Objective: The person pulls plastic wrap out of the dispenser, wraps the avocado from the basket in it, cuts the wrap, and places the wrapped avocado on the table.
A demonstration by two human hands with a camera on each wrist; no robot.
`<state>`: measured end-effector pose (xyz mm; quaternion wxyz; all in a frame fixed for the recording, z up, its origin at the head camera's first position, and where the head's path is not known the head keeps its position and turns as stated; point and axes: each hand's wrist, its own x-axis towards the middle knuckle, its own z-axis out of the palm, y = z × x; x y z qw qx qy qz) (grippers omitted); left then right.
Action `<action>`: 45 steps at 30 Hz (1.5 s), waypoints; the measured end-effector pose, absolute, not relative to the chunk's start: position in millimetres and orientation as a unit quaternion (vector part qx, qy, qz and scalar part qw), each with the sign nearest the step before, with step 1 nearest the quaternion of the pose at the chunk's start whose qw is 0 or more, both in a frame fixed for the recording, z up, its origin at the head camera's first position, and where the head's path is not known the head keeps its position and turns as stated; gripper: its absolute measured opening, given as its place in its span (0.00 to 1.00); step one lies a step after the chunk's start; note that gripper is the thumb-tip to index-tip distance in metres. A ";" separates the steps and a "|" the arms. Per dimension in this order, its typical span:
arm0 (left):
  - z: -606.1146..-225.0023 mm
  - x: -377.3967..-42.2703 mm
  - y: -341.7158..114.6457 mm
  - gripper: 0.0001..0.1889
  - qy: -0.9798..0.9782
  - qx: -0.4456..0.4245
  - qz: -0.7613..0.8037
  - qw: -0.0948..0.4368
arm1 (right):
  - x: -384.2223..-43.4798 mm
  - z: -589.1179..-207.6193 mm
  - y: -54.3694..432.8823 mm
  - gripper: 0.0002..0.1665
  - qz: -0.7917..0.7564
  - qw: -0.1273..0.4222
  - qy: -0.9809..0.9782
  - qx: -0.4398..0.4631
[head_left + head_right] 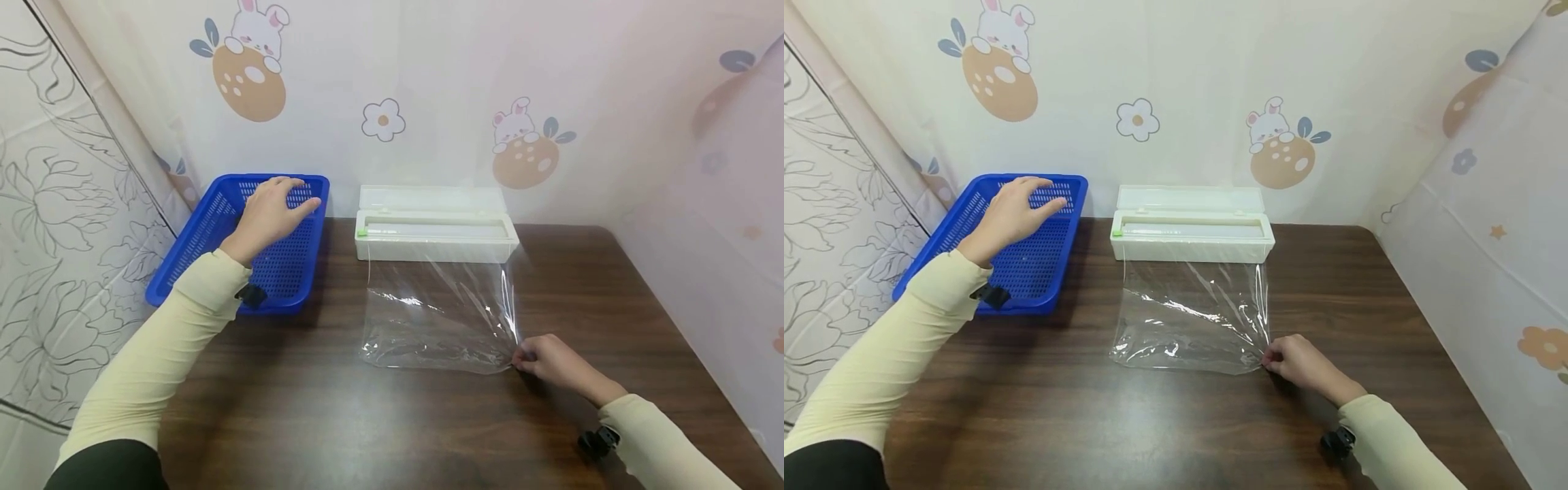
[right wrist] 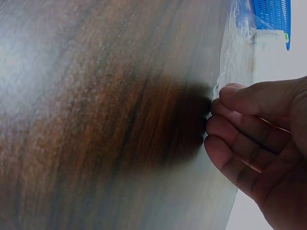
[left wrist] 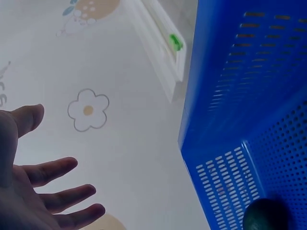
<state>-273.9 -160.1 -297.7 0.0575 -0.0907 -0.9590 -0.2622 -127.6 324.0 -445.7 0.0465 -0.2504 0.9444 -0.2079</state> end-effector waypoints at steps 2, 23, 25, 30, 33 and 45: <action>-296.8 -276.4 -160.2 0.35 -0.959 -0.088 -0.264 0.056 | -127.6 -446.1 325.5 0.09 -0.207 0.041 0.944 -0.253; -306.7 -310.0 -187.8 0.40 -0.951 -0.039 -0.303 0.038 | -126.7 -445.8 325.8 0.09 -0.213 0.052 0.943 -0.251; -307.0 -312.0 -189.9 0.40 -0.950 -0.034 -0.308 0.033 | -126.9 -445.9 325.9 0.09 -0.214 0.051 0.943 -0.251; -307.4 -315.5 -195.3 0.42 -0.949 -0.013 -0.314 0.031 | -127.2 -446.2 325.5 0.09 -0.216 0.051 0.942 -0.250; -308.6 -318.2 -200.1 0.44 -0.943 0.006 -0.331 0.033 | -127.2 -446.3 325.2 0.09 -0.218 0.050 0.941 -0.252; -319.5 -333.7 -224.2 0.46 -0.844 0.096 -0.528 0.003 | -128.8 -447.9 325.3 0.09 -0.220 0.043 0.941 -0.253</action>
